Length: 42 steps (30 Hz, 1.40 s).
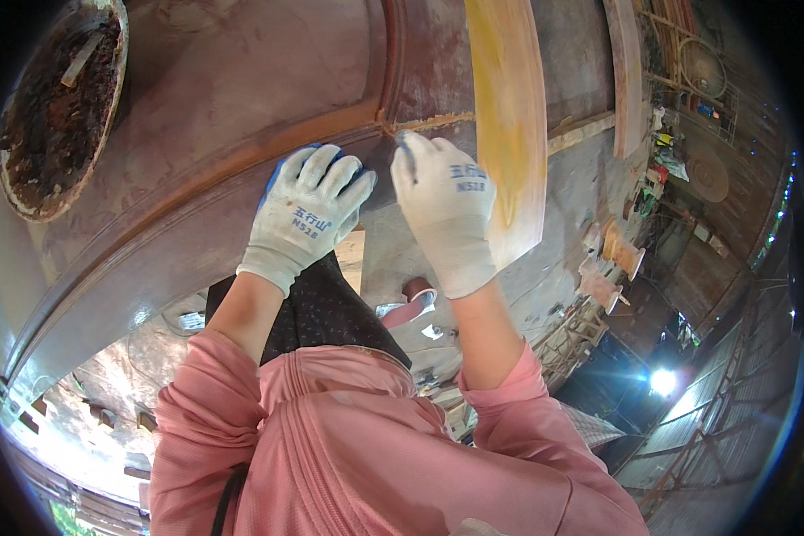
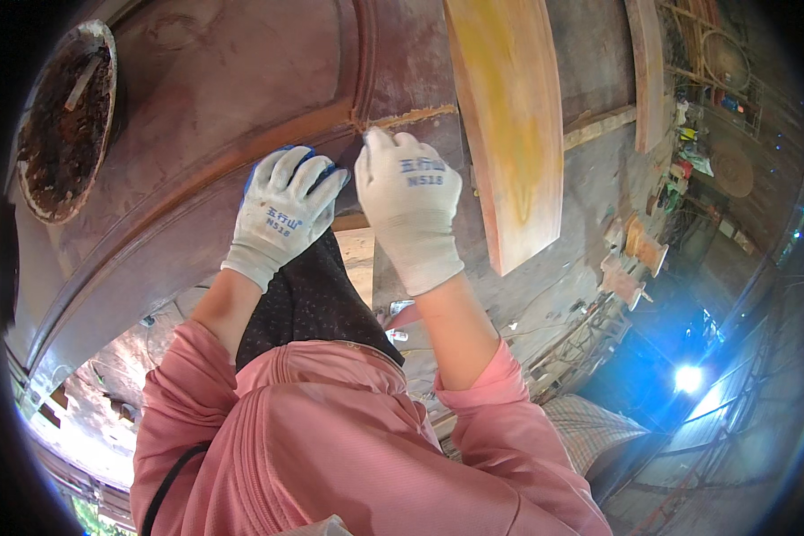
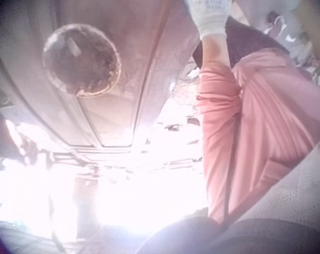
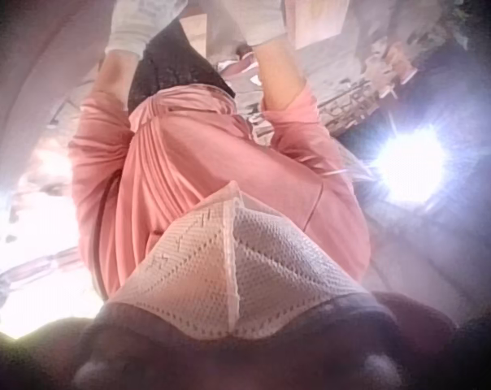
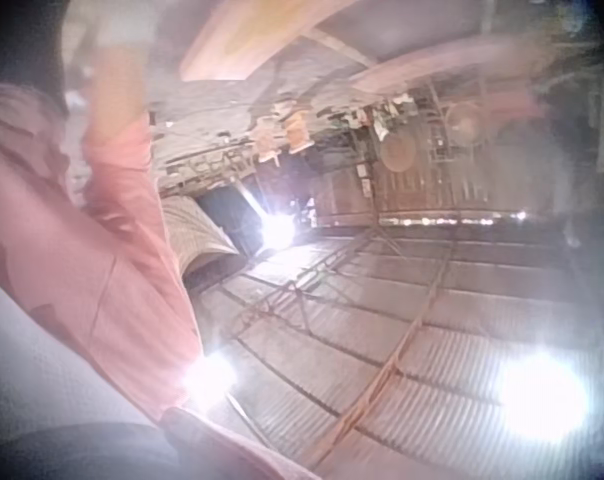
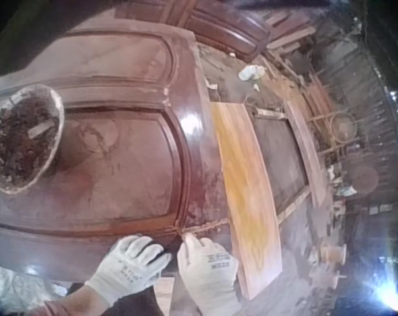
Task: The person sprays a reddish-brown finish onto a large wooden door using a handheld spray gun, then uses a putty knife to apply a dark filler paste into the door's grooves and edges. The person works methodically across the door surface.
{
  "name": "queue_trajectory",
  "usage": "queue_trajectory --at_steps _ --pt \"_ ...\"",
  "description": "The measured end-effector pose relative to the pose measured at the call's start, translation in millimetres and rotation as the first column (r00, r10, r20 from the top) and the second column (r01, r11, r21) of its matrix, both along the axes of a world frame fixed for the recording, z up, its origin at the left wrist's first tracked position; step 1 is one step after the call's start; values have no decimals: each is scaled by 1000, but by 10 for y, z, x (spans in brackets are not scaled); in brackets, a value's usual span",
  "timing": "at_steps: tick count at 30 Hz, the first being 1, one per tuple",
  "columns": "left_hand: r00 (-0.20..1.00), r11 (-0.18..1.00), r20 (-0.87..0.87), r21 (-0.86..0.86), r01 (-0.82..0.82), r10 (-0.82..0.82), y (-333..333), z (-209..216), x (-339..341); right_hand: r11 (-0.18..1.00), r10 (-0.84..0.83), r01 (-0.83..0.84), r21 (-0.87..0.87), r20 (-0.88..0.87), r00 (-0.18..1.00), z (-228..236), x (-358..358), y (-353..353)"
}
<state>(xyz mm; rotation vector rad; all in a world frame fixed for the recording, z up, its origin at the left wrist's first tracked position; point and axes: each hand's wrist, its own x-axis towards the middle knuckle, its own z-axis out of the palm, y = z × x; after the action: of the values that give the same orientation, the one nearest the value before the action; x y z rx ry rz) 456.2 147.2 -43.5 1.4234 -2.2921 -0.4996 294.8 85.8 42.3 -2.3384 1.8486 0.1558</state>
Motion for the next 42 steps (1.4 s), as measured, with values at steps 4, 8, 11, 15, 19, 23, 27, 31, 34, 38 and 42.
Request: queue_trajectory --at_steps 4,8,11,15,19,23,27,31,34,38,42 --pt "1000 1000 0 4 -2 2 -2 3 -14 998 -55 57 -40 43 998 6 -56 -27" --pt "1000 1000 -9 -3 -5 5 -4 2 -9 995 -15 17 -95 28 999 -41 -17 55" --pt "1000 1000 -1 -4 -8 8 5 -11 -4 999 -31 34 -38 76 997 -88 -27 175" --pt "1000 1000 4 -8 -16 16 7 -25 -13 992 -54 73 -105 176 983 -92 -111 144" --pt "1000 1000 21 -8 -7 7 2 -5 -16 984 -48 82 -161 203 978 -167 -152 171" --pt "999 999 38 -26 -21 22 5 -16 -26 978 -28 70 -198 210 977 -358 -167 291" --pt "999 999 5 -28 -38 39 5 -29 -37 985 -26 44 -168 107 994 -430 -132 378" --pt "999 998 28 -54 -33 34 1 -22 -31 993 -2 6 -121 32 999 -406 -129 380" --pt "999 999 40 -36 -24 26 2 -8 -21 992 32 -33 -119 -13 999 -372 -144 350" --pt "999 999 45 -23 -23 24 7 -7 -20 995 1 1 -102 23 1000 -259 -150 352" --pt "999 1000 47 -24 -12 13 6 -2 -23 988 -84 109 -109 210 974 -261 -193 338"
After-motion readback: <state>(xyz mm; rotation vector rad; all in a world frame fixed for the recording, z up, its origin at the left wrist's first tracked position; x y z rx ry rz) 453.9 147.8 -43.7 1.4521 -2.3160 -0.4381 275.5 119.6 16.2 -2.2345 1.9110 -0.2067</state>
